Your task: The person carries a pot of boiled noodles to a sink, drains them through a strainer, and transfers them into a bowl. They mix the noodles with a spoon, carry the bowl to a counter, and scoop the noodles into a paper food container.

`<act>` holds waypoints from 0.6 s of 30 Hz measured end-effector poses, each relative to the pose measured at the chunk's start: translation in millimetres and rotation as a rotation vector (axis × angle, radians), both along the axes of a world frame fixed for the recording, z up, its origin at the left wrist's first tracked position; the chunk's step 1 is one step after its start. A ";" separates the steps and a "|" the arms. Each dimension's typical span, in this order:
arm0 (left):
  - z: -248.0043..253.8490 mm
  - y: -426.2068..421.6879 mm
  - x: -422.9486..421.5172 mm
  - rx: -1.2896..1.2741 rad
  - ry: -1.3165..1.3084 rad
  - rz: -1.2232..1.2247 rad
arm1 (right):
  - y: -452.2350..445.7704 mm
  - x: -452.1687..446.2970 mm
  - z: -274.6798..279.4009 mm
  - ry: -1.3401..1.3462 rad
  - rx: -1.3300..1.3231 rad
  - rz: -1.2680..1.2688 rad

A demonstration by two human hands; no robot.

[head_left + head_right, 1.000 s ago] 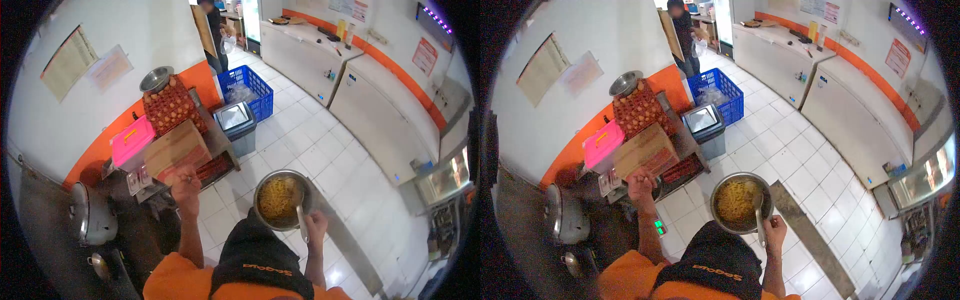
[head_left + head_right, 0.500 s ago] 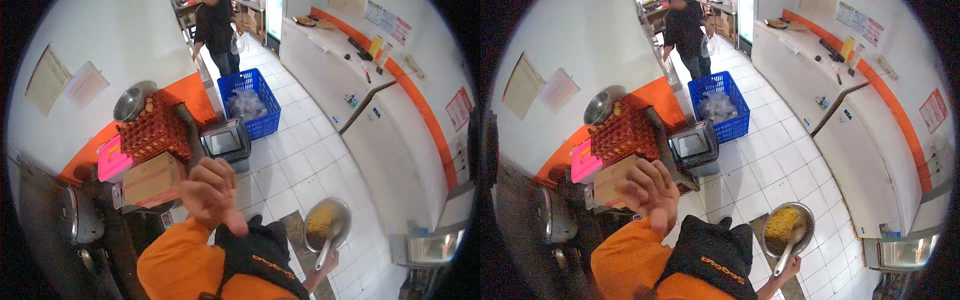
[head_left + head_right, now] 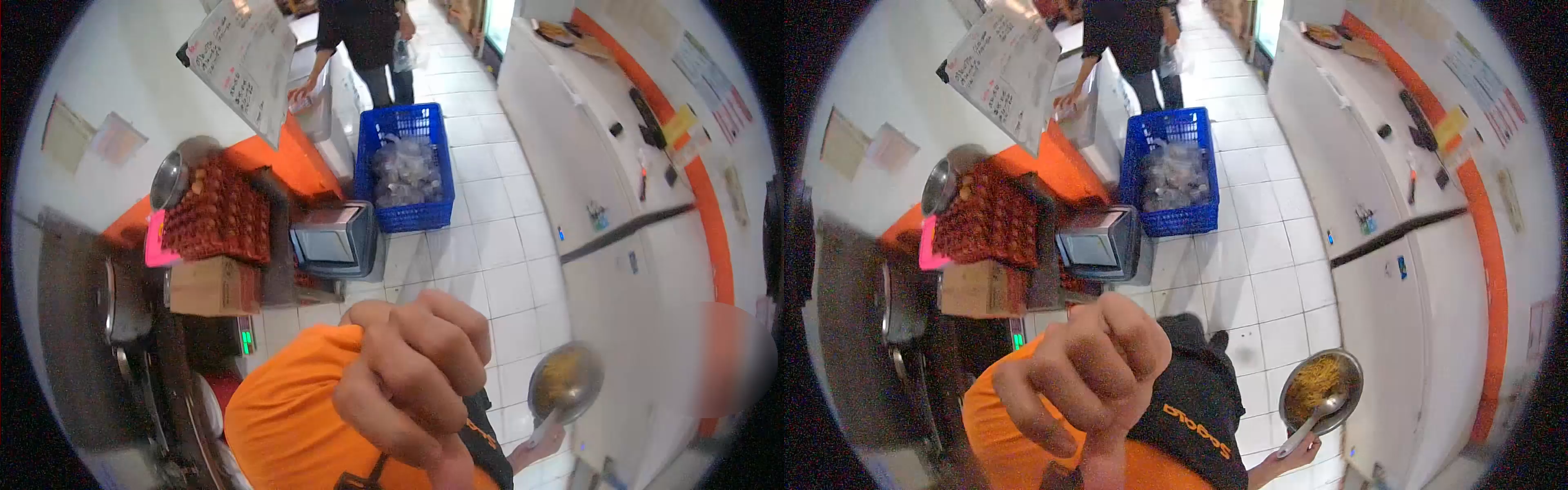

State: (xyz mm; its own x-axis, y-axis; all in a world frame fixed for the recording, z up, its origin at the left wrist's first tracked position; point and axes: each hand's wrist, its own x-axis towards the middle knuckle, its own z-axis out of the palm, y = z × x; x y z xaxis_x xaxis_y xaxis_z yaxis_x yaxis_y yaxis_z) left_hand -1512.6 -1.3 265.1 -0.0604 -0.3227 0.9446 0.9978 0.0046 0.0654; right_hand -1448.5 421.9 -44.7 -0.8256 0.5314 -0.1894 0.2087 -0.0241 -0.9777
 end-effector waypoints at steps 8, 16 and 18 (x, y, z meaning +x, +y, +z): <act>10.5 -45.9 -161.4 -0.091 0.080 0.198 | -54.6 -298.4 37.3 0.012 0.193 0.189; 2.2 -128.3 -351.5 0.042 0.156 0.281 | -166.8 -477.6 46.4 0.495 1.203 0.637; 10.1 -144.6 -388.9 0.001 -0.002 0.351 | -194.1 -515.8 50.0 0.341 1.136 0.623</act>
State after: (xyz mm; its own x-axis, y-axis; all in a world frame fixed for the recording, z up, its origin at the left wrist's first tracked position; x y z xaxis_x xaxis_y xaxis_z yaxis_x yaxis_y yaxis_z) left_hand -1901.4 -145.9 275.2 0.0521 -0.3253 0.9442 0.9354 0.3469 0.0680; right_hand -1964.4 227.7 5.3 -0.9034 -0.2241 0.3656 -0.3691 0.8403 -0.3970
